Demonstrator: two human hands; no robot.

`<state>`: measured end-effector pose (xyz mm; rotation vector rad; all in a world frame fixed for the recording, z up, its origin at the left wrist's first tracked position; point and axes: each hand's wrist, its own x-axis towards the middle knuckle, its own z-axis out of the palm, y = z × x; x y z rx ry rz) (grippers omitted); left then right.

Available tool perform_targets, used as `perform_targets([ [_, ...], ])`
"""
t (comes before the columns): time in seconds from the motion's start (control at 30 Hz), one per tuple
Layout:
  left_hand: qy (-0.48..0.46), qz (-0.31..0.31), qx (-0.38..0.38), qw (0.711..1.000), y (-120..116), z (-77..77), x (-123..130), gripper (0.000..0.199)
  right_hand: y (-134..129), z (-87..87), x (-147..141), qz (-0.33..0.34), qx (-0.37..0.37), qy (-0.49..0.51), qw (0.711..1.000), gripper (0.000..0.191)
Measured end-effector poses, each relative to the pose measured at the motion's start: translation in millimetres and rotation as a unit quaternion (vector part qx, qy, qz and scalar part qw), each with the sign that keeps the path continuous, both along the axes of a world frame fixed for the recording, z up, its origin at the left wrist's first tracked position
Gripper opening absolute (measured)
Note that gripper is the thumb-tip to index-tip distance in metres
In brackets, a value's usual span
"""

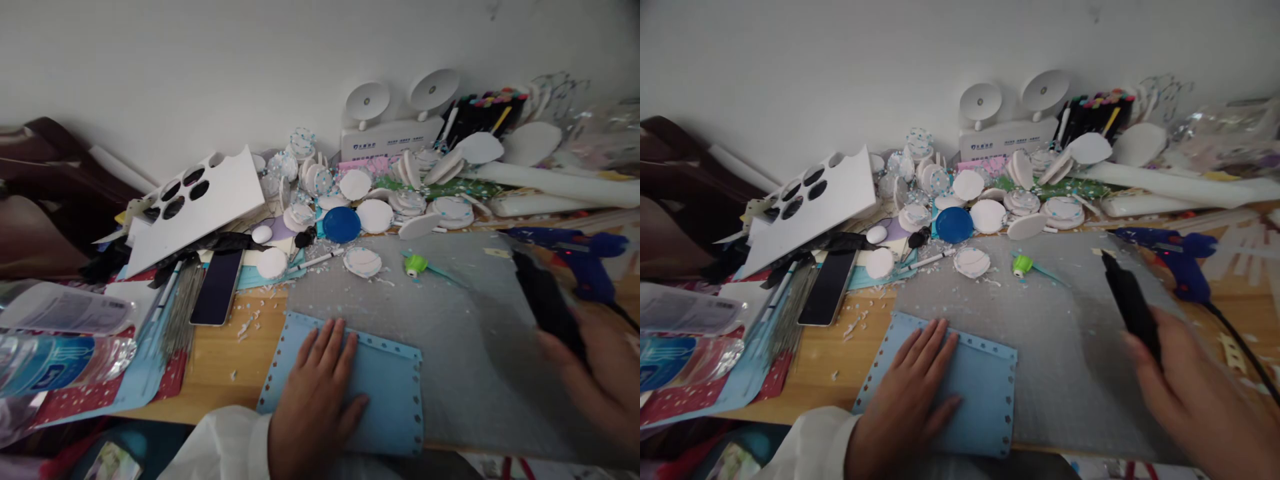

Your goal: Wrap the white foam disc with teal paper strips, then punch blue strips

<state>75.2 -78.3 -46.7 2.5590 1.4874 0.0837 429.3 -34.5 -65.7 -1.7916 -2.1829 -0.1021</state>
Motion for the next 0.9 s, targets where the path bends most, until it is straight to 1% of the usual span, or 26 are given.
perform_targets([
  [0.03, -0.002, 0.012, 0.008, 1.0, -1.1, -0.5, 4.8, 0.071, -5.5, 0.0, -3.0, 0.034, -0.016, 0.031, 0.999, 0.049],
  [0.07, -0.006, 0.026, 0.017, 1.0, -2.6, -1.5, 10.4, 0.071, -10.5, 0.4, -7.2, 0.055, -0.027, 0.056, 0.997, 0.05],
  [0.2, -0.014, 0.084, 0.047, 0.995, -8.2, -8.8, 32.3, 0.071, -24.0, 1.9, -22.8, 0.096, -0.075, 0.117, 0.986, 0.049],
  [0.23, -0.015, 0.088, 0.046, 0.995, -8.5, -10.5, 35.9, 0.069, -26.0, 1.2, -24.0, 0.103, -0.082, 0.129, 0.983, 0.048],
  [0.27, -0.017, 0.081, 0.04, 0.996, -8.3, -11.7, 38.4, 0.067, -27.8, -0.2, -23.8, 0.108, -0.087, 0.139, 0.981, 0.048],
  [0.33, -0.027, 0.045, 0.019, 0.998, -6.6, -12.5, 40.7, 0.064, -31.2, -5.1, -20.6, 0.114, -0.096, 0.149, 0.978, 0.05],
  [0.4, -0.037, 0.012, 0.001, 0.999, -4.2, -11.7, 41.1, 0.061, -34.0, -11.3, -15.9, 0.122, -0.12, 0.148, 0.974, 0.054],
  [0.5, -0.037, 0.01, -0.006, 0.999, -1.7, -9.4, 42.2, 0.059, -34.6, -16.5, -12.6, 0.143, -0.139, 0.148, 0.969, 0.057],
  [0.57, -0.032, 0.013, -0.007, 0.999, -1.2, -8.8, 44.2, 0.059, -31.8, -15.3, -14.3, 0.162, -0.115, 0.136, 0.971, 0.056],
  [0.73, -0.028, 0.003, -0.007, 1.0, -1.8, -11.3, 47.6, 0.06, -23.7, -9.9, -15.2, 0.211, -0.024, 0.062, 0.975, 0.056],
  [0.9, -0.033, 0.003, -0.008, 0.999, -2.2, -12.9, 44.3, 0.063, -25.6, -10.5, 2.5, 0.249, -0.019, -0.002, 0.968, 0.058],
])
